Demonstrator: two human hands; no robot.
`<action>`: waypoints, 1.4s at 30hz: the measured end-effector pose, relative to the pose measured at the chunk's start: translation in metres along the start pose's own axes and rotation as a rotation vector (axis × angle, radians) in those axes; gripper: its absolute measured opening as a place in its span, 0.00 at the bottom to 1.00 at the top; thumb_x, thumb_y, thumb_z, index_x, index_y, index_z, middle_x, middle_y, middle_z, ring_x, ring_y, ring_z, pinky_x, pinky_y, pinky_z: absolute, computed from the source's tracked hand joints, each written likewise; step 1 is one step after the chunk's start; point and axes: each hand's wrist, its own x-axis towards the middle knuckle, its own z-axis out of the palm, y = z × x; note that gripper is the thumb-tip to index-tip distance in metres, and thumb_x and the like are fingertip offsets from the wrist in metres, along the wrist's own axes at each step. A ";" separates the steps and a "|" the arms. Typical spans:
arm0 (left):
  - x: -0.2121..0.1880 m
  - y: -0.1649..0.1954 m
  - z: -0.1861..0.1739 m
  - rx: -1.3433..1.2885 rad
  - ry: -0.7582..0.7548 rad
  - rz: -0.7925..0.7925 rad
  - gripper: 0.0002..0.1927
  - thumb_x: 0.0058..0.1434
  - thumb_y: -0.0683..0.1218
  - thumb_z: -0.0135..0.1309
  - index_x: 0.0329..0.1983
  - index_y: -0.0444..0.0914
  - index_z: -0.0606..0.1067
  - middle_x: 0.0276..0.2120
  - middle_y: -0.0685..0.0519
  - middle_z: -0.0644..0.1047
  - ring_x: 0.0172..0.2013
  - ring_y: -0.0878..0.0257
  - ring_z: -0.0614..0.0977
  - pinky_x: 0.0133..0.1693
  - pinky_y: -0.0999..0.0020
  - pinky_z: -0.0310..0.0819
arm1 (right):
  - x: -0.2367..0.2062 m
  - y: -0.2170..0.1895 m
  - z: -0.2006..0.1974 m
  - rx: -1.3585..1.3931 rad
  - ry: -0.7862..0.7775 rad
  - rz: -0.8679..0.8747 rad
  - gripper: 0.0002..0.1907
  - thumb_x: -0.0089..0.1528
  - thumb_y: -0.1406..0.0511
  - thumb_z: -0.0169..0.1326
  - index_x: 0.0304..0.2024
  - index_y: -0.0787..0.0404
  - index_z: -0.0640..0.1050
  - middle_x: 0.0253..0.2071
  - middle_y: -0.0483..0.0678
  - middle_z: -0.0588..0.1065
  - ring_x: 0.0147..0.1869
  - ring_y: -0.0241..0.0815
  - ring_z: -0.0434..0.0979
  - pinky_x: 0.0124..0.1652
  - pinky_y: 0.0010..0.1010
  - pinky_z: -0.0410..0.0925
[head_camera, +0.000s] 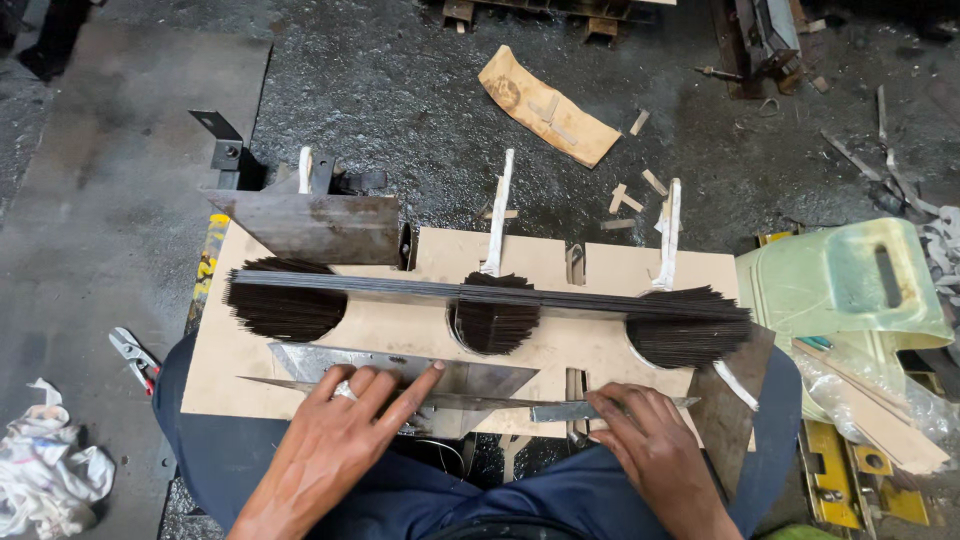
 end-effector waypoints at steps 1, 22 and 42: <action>0.001 -0.004 -0.002 -0.004 0.029 -0.023 0.35 0.49 0.38 0.50 0.65 0.36 0.69 0.33 0.51 0.73 0.38 0.58 0.77 0.47 0.58 0.69 | 0.002 0.001 0.002 0.005 -0.005 0.004 0.23 0.56 0.63 0.59 0.54 0.60 0.78 0.49 0.50 0.74 0.54 0.51 0.73 0.52 0.42 0.66; -0.033 -0.082 -0.032 -0.280 0.574 -0.471 0.18 0.44 0.31 0.63 0.41 0.34 0.81 0.27 0.49 0.77 0.32 0.58 0.80 0.39 0.64 0.71 | 0.047 0.039 -0.039 1.601 0.326 -0.104 0.15 0.61 0.81 0.55 0.49 0.66 0.78 0.42 0.59 0.81 0.51 0.54 0.83 0.47 0.51 0.80; -0.083 -0.199 0.094 -0.261 0.306 -0.620 0.14 0.46 0.48 0.69 0.38 0.45 0.83 0.30 0.55 0.83 0.36 0.60 0.84 0.47 0.63 0.76 | 0.157 0.003 0.009 0.789 0.461 0.496 0.12 0.52 0.80 0.60 0.36 0.68 0.76 0.39 0.63 0.82 0.51 0.55 0.86 0.47 0.43 0.78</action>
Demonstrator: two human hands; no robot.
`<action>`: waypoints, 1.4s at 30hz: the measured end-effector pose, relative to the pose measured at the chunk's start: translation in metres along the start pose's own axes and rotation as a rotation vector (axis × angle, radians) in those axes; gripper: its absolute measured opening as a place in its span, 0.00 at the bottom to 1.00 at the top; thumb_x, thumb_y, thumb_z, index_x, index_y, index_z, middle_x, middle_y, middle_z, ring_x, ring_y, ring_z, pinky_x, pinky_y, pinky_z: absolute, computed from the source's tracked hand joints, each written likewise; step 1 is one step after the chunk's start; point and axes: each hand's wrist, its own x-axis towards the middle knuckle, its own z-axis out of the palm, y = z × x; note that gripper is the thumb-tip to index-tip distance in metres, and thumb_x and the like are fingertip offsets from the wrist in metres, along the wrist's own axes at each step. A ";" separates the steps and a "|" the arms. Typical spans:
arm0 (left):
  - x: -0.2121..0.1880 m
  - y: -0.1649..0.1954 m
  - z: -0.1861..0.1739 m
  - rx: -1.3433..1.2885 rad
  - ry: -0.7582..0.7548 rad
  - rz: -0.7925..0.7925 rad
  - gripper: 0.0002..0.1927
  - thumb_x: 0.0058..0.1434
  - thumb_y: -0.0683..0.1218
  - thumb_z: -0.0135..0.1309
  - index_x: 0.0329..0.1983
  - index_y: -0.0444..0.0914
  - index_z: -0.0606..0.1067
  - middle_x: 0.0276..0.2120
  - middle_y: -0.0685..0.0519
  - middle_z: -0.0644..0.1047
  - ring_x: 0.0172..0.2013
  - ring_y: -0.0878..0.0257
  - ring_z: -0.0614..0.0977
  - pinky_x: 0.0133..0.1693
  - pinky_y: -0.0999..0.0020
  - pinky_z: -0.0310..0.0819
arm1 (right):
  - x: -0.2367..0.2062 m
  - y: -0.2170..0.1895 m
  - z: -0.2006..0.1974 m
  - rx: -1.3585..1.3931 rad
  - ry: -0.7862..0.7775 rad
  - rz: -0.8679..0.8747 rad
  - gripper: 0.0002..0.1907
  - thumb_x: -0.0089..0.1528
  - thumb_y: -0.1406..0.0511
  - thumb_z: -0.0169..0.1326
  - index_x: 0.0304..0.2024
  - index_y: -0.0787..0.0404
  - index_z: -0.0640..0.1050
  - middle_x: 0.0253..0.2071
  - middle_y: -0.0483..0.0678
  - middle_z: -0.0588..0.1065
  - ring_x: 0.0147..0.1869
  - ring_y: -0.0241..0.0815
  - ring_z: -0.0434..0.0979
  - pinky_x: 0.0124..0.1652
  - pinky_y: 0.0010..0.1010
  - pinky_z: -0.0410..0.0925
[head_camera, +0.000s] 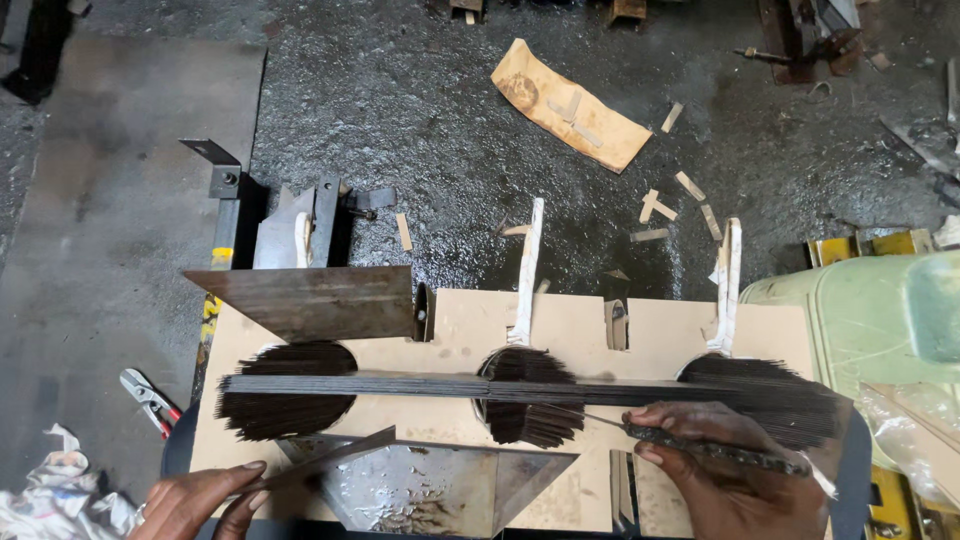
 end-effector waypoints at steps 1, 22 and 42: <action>-0.001 0.000 0.003 -0.007 0.020 -0.009 0.14 0.47 0.48 0.68 0.39 0.45 0.83 0.31 0.56 0.83 0.37 0.61 0.84 0.47 0.64 0.76 | 0.003 0.003 -0.001 -0.035 -0.025 -0.004 0.11 0.52 0.80 0.61 0.36 0.67 0.76 0.39 0.62 0.82 0.52 0.54 0.86 0.46 0.43 0.78; 0.094 0.132 -0.033 -0.180 0.013 0.204 0.19 0.46 0.35 0.65 0.43 0.38 0.81 0.32 0.50 0.83 0.34 0.60 0.85 0.41 0.66 0.75 | 0.006 -0.015 0.001 -0.273 -0.407 -0.440 0.09 0.59 0.65 0.66 0.34 0.57 0.77 0.43 0.43 0.83 0.50 0.37 0.86 0.52 0.35 0.76; 0.143 0.222 -0.035 -0.162 0.006 0.555 0.24 0.40 0.36 0.58 0.45 0.35 0.81 0.31 0.52 0.78 0.34 0.58 0.80 0.38 0.60 0.71 | -0.037 0.021 -0.012 -0.167 -0.510 -0.395 0.08 0.61 0.71 0.58 0.43 0.60 0.76 0.51 0.50 0.81 0.52 0.40 0.87 0.47 0.30 0.78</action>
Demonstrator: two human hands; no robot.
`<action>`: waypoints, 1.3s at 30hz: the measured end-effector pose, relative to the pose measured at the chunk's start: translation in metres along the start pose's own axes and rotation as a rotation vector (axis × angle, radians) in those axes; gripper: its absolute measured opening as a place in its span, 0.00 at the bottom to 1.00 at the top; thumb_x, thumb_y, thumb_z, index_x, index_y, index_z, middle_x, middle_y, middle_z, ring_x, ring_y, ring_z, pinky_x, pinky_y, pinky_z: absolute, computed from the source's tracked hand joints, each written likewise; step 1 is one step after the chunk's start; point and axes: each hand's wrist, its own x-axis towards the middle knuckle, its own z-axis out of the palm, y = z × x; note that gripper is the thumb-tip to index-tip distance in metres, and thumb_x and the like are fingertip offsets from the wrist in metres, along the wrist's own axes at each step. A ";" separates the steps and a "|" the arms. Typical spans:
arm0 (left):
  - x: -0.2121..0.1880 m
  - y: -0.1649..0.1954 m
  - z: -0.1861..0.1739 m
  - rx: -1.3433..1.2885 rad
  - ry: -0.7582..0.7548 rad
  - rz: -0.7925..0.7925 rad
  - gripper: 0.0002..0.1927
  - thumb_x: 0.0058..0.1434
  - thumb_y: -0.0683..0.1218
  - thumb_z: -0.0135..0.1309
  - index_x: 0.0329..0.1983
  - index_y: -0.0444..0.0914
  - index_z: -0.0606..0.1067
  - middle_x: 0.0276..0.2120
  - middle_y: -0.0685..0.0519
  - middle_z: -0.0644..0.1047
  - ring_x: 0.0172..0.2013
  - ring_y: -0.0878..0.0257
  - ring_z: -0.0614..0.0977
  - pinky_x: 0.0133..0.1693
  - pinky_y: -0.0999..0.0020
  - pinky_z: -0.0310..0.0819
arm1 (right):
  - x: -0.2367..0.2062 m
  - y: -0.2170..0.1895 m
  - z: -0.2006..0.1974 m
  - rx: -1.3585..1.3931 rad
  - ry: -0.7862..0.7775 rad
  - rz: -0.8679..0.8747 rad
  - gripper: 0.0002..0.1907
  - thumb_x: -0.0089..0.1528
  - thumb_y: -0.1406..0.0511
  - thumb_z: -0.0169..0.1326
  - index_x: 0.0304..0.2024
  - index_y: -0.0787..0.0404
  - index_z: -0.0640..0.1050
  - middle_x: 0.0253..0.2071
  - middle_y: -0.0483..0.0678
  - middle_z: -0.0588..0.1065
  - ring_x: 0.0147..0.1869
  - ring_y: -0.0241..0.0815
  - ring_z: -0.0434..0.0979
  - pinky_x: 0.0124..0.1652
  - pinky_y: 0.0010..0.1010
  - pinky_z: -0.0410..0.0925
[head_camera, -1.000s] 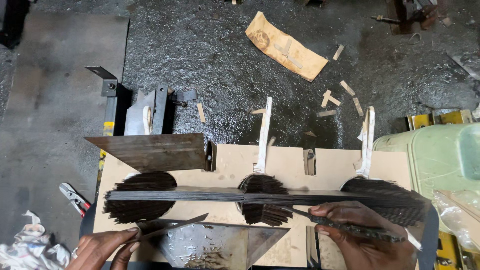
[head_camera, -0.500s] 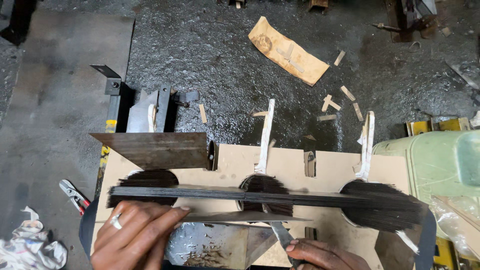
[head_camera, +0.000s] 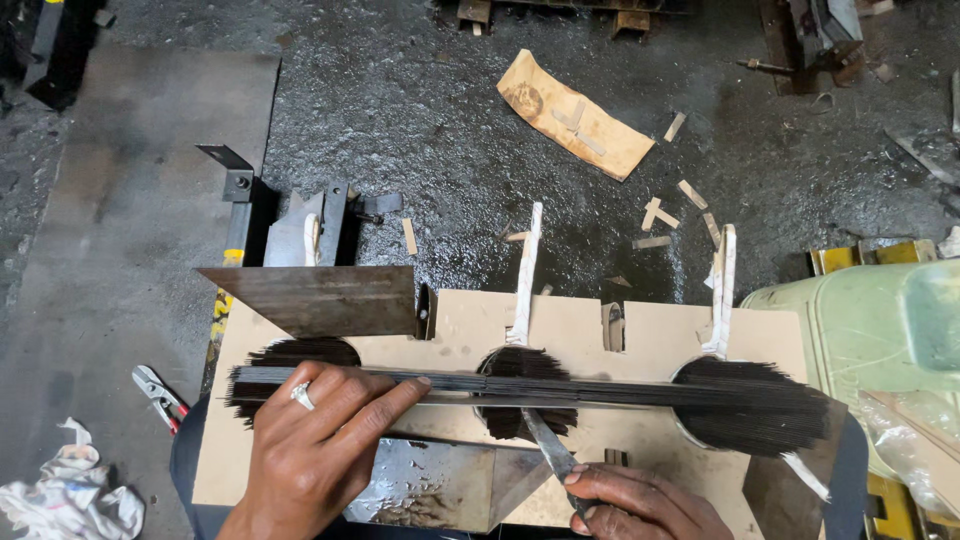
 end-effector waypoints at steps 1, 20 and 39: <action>-0.001 0.001 -0.001 0.004 0.003 0.018 0.24 0.40 0.36 0.58 0.45 0.35 0.81 0.32 0.52 0.78 0.34 0.58 0.80 0.38 0.60 0.71 | -0.002 0.001 0.001 -0.021 0.037 -0.036 0.08 0.61 0.70 0.59 0.43 0.60 0.75 0.51 0.51 0.81 0.53 0.41 0.88 0.46 0.30 0.78; -0.035 0.009 -0.011 0.171 0.020 0.086 0.24 0.48 0.36 0.56 0.51 0.40 0.81 0.31 0.55 0.75 0.34 0.59 0.76 0.40 0.60 0.68 | 0.000 -0.013 -0.050 0.128 0.254 -0.311 0.08 0.67 0.63 0.54 0.47 0.56 0.77 0.45 0.47 0.79 0.41 0.36 0.87 0.41 0.31 0.79; -0.083 -0.016 -0.038 0.167 0.244 -0.054 0.11 0.60 0.40 0.52 0.46 0.40 0.78 0.35 0.54 0.74 0.44 0.58 0.77 0.57 0.57 0.67 | 0.113 -0.116 0.066 -0.619 0.018 -0.331 0.27 0.46 0.76 0.54 0.48 0.57 0.83 0.39 0.47 0.75 0.44 0.49 0.74 0.45 0.40 0.68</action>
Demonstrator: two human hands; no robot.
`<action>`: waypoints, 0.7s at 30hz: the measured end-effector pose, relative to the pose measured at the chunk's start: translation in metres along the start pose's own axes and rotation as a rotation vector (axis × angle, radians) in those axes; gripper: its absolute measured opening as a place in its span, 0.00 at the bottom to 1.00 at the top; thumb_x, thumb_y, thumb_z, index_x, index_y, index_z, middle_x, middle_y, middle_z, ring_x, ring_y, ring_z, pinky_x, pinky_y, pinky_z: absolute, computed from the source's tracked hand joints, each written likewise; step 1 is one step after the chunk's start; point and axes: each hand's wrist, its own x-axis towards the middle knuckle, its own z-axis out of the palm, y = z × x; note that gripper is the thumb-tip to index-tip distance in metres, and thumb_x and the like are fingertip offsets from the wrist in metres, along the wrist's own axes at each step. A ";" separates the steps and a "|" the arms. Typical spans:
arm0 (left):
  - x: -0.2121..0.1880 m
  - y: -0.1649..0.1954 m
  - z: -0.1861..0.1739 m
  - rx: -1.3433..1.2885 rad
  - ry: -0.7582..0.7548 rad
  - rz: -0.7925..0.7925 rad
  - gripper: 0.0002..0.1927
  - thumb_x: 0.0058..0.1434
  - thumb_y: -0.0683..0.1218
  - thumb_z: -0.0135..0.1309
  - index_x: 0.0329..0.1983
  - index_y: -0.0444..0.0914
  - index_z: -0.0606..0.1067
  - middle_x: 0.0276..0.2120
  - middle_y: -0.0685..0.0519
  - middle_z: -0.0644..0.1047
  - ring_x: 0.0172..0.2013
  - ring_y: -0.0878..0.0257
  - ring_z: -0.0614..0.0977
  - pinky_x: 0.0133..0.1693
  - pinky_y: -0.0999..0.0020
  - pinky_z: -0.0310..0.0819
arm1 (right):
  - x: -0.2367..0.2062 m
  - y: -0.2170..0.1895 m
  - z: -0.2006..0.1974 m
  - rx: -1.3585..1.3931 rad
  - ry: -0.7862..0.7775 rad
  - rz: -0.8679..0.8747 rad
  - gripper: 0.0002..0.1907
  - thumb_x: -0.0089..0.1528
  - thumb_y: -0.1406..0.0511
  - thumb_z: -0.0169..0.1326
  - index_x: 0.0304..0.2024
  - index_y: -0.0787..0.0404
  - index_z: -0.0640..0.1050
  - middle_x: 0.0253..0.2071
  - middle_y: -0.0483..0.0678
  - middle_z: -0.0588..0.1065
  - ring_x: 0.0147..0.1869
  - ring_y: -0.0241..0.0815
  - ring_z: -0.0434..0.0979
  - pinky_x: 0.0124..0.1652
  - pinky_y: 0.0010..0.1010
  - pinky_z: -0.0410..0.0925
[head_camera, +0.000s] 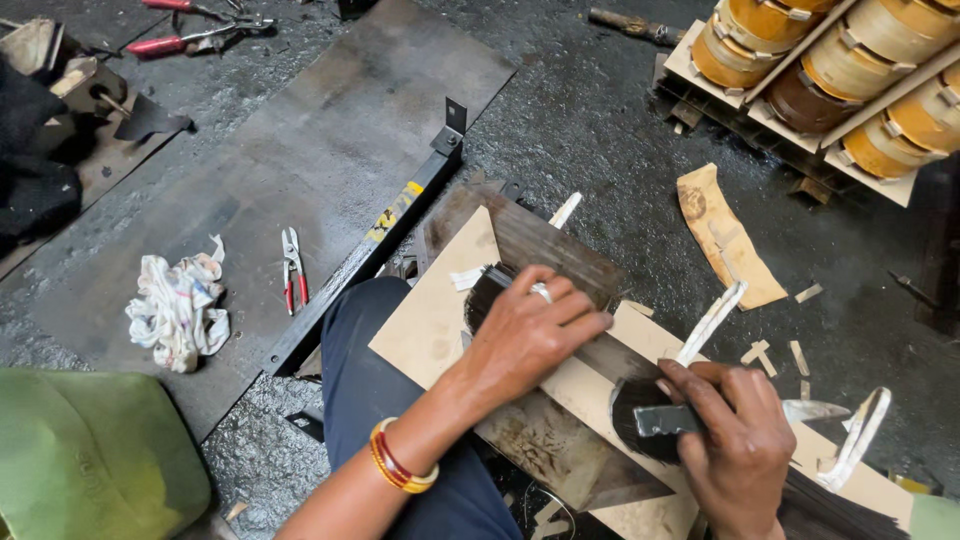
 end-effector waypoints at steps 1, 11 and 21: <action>-0.003 -0.007 -0.009 0.013 0.014 -0.012 0.12 0.59 0.40 0.53 0.46 0.40 0.78 0.37 0.55 0.75 0.46 0.58 0.77 0.58 0.57 0.67 | -0.001 -0.001 0.004 0.019 0.003 0.022 0.25 0.47 0.76 0.54 0.47 0.58 0.83 0.38 0.47 0.75 0.43 0.49 0.74 0.44 0.40 0.68; -0.029 -0.059 -0.060 -0.033 0.184 -0.246 0.09 0.57 0.39 0.63 0.40 0.41 0.79 0.39 0.56 0.80 0.47 0.57 0.80 0.54 0.60 0.67 | 0.017 -0.030 0.025 0.132 0.041 0.049 0.18 0.50 0.77 0.56 0.42 0.63 0.82 0.37 0.49 0.75 0.41 0.48 0.74 0.40 0.40 0.66; -0.025 -0.072 -0.056 -0.130 0.171 -0.270 0.08 0.57 0.37 0.63 0.39 0.39 0.79 0.38 0.54 0.81 0.43 0.56 0.81 0.48 0.63 0.71 | -0.036 0.031 0.051 0.071 0.119 0.014 0.12 0.56 0.67 0.62 0.43 0.60 0.83 0.38 0.48 0.76 0.41 0.46 0.74 0.41 0.37 0.67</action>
